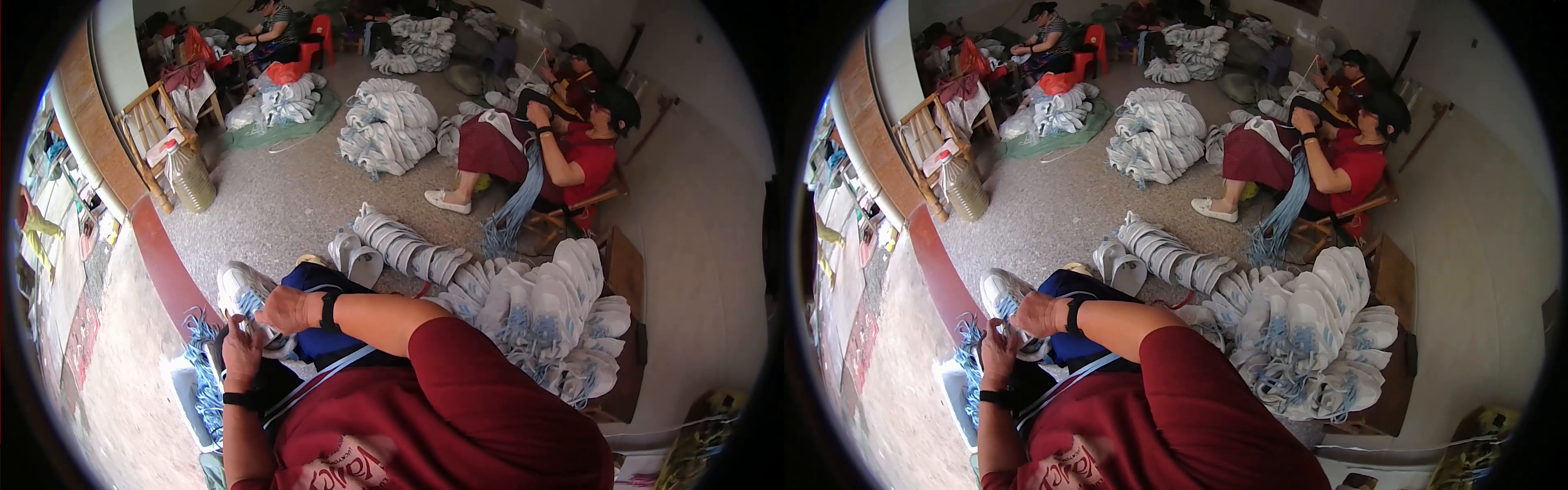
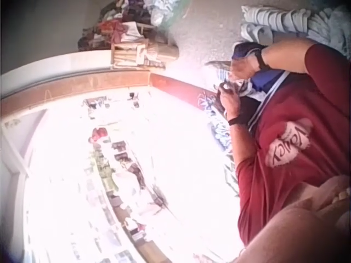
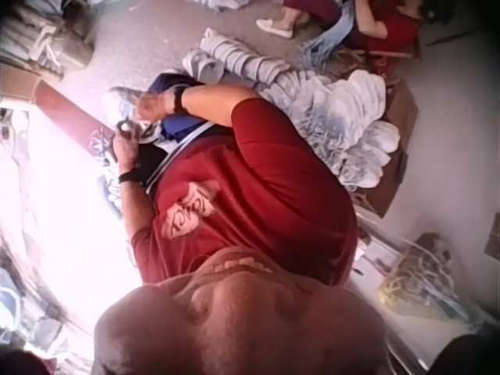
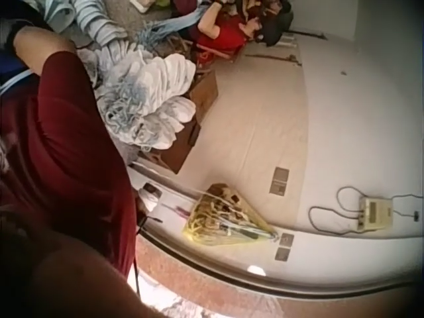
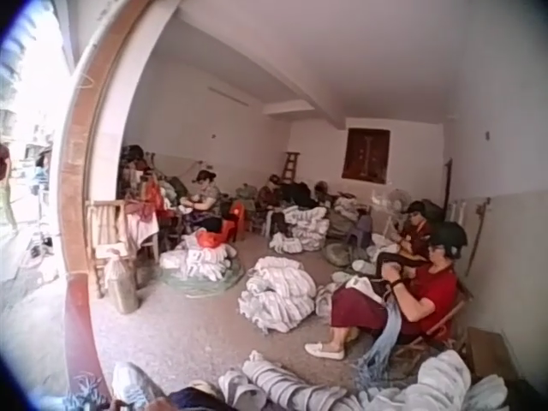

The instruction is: Lacing up a pair of white and blue athletic shoes.

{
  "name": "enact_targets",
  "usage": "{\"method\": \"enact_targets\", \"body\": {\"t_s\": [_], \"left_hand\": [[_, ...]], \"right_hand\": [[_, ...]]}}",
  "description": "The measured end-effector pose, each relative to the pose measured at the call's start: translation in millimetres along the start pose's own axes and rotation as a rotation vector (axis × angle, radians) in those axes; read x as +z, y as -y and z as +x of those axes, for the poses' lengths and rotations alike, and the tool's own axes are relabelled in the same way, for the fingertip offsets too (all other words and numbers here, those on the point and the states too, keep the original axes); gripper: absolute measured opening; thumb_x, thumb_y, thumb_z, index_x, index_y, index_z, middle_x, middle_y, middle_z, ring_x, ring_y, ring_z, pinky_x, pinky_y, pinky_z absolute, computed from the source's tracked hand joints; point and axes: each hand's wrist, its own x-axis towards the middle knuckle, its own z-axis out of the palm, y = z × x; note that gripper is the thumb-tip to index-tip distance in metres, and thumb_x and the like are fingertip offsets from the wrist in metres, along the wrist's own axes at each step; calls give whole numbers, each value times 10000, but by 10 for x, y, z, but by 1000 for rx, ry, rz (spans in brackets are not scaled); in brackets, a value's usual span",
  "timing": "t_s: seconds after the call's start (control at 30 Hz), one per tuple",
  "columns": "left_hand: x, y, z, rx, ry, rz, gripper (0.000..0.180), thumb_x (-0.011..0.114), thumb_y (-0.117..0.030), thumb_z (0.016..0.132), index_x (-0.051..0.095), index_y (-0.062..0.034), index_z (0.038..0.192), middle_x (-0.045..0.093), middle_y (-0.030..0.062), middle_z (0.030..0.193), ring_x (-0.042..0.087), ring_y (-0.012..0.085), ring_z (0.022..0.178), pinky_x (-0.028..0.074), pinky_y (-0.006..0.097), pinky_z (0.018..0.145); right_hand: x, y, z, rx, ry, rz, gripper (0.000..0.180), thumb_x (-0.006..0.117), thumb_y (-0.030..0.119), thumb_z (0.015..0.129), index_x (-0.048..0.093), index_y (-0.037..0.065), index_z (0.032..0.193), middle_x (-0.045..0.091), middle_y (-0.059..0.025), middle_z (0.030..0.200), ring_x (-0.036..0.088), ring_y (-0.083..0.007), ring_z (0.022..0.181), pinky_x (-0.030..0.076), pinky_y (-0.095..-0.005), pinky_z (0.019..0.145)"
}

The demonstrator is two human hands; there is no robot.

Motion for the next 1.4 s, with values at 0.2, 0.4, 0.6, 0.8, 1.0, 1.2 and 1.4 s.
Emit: {"method": "enact_targets", "body": {"t_s": [0.2,0.4,0.6,0.8,1.0,1.2,1.4], "left_hand": [[224,327,103,154,-120,75,332,517,-27,740,408,35,1048,574,262,739,566,441,707,438,481,636],[287,541,185,123,-68,-126,278,470,10,728,422,25,1001,553,262,739,555,423,700,437,440,638],[142,333,85,-42,6,-105,236,488,-94,773,443,14,978,544,229,787,554,368,739,441,410,668],[206,320,206,-27,-76,-192,344,564,-150,724,482,19,1011,577,231,720,592,373,699,457,423,653],[94,253,33,-169,-69,-260,345,603,-175,695,517,-12,987,575,145,662,600,271,635,463,347,610],[-81,284,108,-116,-210,-38,224,676,-203,702,610,-53,856,616,133,680,615,265,640,469,335,595],[-57,429,223,-172,-264,-277,171,710,-190,705,655,-36,753,630,129,655,613,216,591,469,306,585]], "right_hand": [[13,56,4,192,-180,76,94,558,131,695,547,51,743,576,-171,586,607,-349,580,467,-436,512],[36,-77,134,127,-82,-123,111,534,151,708,564,60,651,581,-161,574,621,-309,561,492,-406,510],[134,-185,158,110,-20,-37,113,528,136,720,556,61,640,588,-178,609,615,-338,598,489,-432,551],[19,-275,15,385,-73,274,134,543,167,749,576,48,697,582,-203,683,591,-384,685,470,-446,598],[33,-202,114,460,-116,448,86,537,103,732,585,32,729,588,-224,739,586,-397,734,468,-438,632],[-48,-231,33,231,-74,53,55,530,82,729,527,66,676,553,-162,607,582,-345,611,458,-431,538],[-122,-305,22,75,-69,-108,54,510,68,723,500,101,682,523,-110,556,572,-289,543,451,-391,473]]}}
